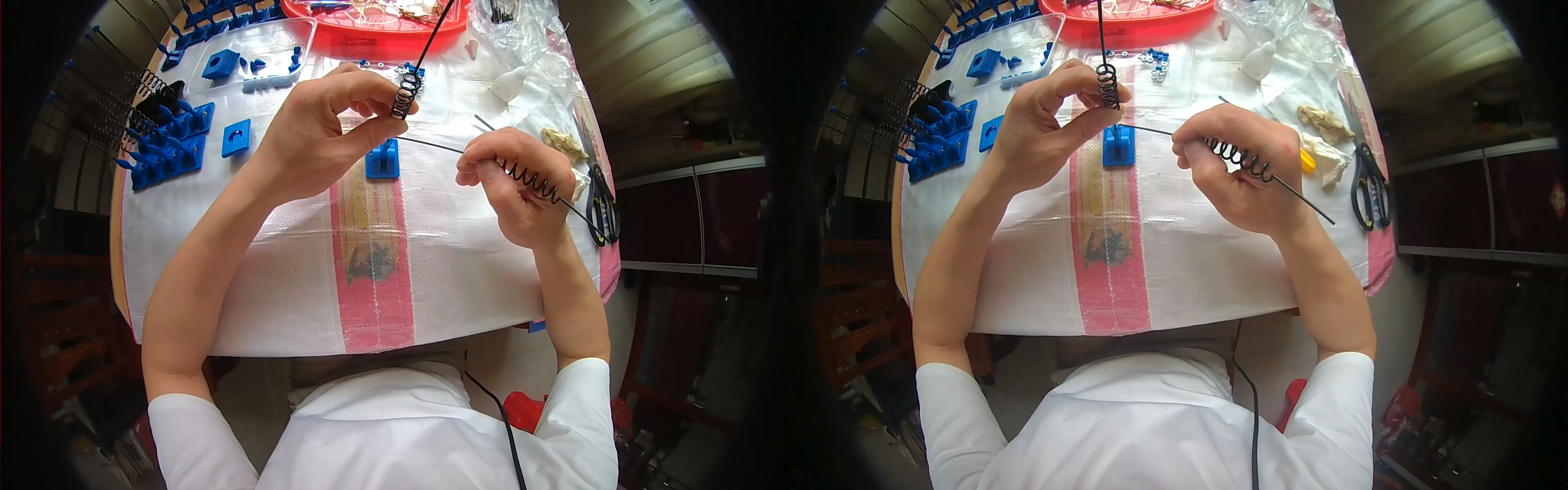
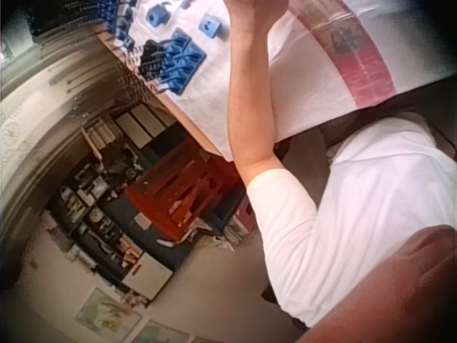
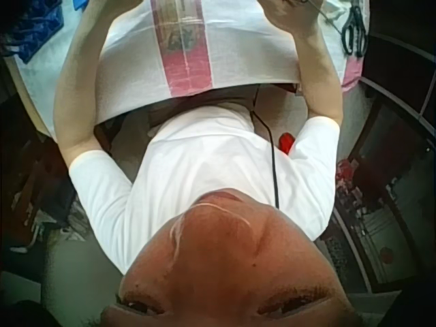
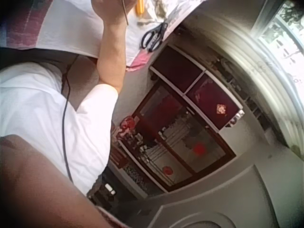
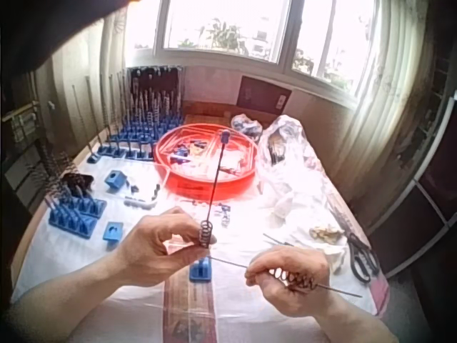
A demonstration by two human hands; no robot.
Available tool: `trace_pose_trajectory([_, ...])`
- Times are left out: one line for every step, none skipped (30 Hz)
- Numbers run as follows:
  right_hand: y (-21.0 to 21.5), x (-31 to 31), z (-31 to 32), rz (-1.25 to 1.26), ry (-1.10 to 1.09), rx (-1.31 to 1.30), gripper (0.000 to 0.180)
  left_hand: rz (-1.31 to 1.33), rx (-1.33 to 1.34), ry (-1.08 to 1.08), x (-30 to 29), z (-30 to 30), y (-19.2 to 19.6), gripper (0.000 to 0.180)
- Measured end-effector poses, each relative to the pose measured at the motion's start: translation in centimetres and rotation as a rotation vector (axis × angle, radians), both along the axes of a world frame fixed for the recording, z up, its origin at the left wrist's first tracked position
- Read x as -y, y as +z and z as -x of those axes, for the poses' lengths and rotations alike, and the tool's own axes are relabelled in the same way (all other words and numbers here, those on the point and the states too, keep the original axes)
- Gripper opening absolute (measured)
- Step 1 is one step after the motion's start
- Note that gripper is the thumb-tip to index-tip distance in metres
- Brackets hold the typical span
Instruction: Manually assembling a spring and plastic connector onto a thin wire component.
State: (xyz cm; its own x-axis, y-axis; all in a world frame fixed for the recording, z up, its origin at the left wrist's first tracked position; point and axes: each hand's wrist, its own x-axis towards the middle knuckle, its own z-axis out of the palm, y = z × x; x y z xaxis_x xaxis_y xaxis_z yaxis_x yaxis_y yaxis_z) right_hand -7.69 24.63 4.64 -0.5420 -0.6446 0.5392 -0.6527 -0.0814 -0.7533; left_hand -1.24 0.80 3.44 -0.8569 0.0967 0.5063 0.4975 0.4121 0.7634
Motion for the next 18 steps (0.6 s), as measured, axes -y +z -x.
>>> trace_pose_trajectory([0.0, 0.0, 0.0, 0.004, 0.006, 0.020, 0.012, 0.000, 0.001, -0.001, 0.0, 0.0, 0.0, 0.020])
trace_pose_trajectory([0.0, 0.1, 0.0, 0.014, 0.008, 0.042, 0.012, -0.002, 0.001, -0.001, 0.0, 0.0, 0.0, 0.020])
trace_pose_trajectory([-0.1, 0.1, 0.0, 0.024, 0.009, 0.066, 0.011, -0.004, 0.002, -0.001, 0.0, 0.0, 0.0, 0.020])
trace_pose_trajectory([-0.2, 0.1, 0.0, 0.033, 0.011, 0.089, 0.011, -0.006, 0.003, -0.002, 0.0, 0.0, -0.1, 0.020])
trace_pose_trajectory([-0.2, 0.0, 0.0, 0.005, 0.028, 0.085, 0.013, 0.001, 0.003, 0.001, 0.0, 0.0, 0.0, 0.020])
trace_pose_trajectory([-0.1, -0.2, 0.1, -0.023, 0.044, 0.082, 0.015, 0.007, 0.004, 0.002, 0.0, 0.0, 0.1, 0.020])
trace_pose_trajectory([-0.1, -0.3, 0.1, -0.051, 0.061, 0.079, 0.017, 0.013, 0.004, 0.003, 0.0, -0.1, 0.2, 0.020])
trace_pose_trajectory([-0.2, -0.3, 0.2, -0.053, 0.067, 0.087, 0.017, 0.013, 0.002, 0.003, 0.0, -0.1, 0.1, 0.020])
trace_pose_trajectory([-0.2, -0.3, 0.2, -0.054, 0.072, 0.093, 0.017, 0.014, -0.001, 0.002, 0.0, 0.0, 0.1, 0.020])
trace_pose_trajectory([-0.2, -0.3, 0.2, -0.055, 0.077, 0.100, 0.017, 0.016, -0.004, 0.001, 0.0, 0.0, 0.0, 0.020])
trace_pose_trajectory([-0.3, -0.2, 0.2, -0.009, 0.060, 0.142, 0.015, 0.009, -0.007, -0.001, 0.0, 0.1, 0.0, 0.020])
trace_pose_trajectory([-0.4, 0.1, 0.0, 0.038, 0.045, 0.186, 0.013, 0.004, -0.009, 0.000, 0.0, 0.1, -0.1, 0.020])
trace_pose_trajectory([-0.5, 0.3, -0.1, 0.084, 0.030, 0.229, 0.011, -0.002, -0.011, 0.001, 0.0, 0.1, -0.2, 0.021])
trace_pose_trajectory([-0.6, 0.3, 0.0, 0.100, 0.039, 0.274, 0.011, 0.001, -0.012, 0.003, 0.1, 0.0, -0.2, 0.020])
trace_pose_trajectory([-0.7, 0.3, 0.2, 0.115, 0.046, 0.318, 0.011, 0.002, -0.013, 0.002, 0.1, 0.1, -0.1, 0.020])
trace_pose_trajectory([-0.8, 0.3, 0.3, 0.129, 0.052, 0.362, 0.011, 0.003, -0.015, 0.002, 0.1, 0.1, -0.1, 0.020])
trace_pose_trajectory([-0.9, 0.3, 0.6, 0.139, 0.058, 0.407, 0.012, 0.006, -0.011, 0.004, 0.1, 0.1, 0.0, 0.020])
trace_pose_trajectory([-1.0, 0.2, 0.9, 0.150, 0.063, 0.454, 0.012, 0.010, -0.005, 0.006, 0.0, 0.0, 0.0, 0.019])
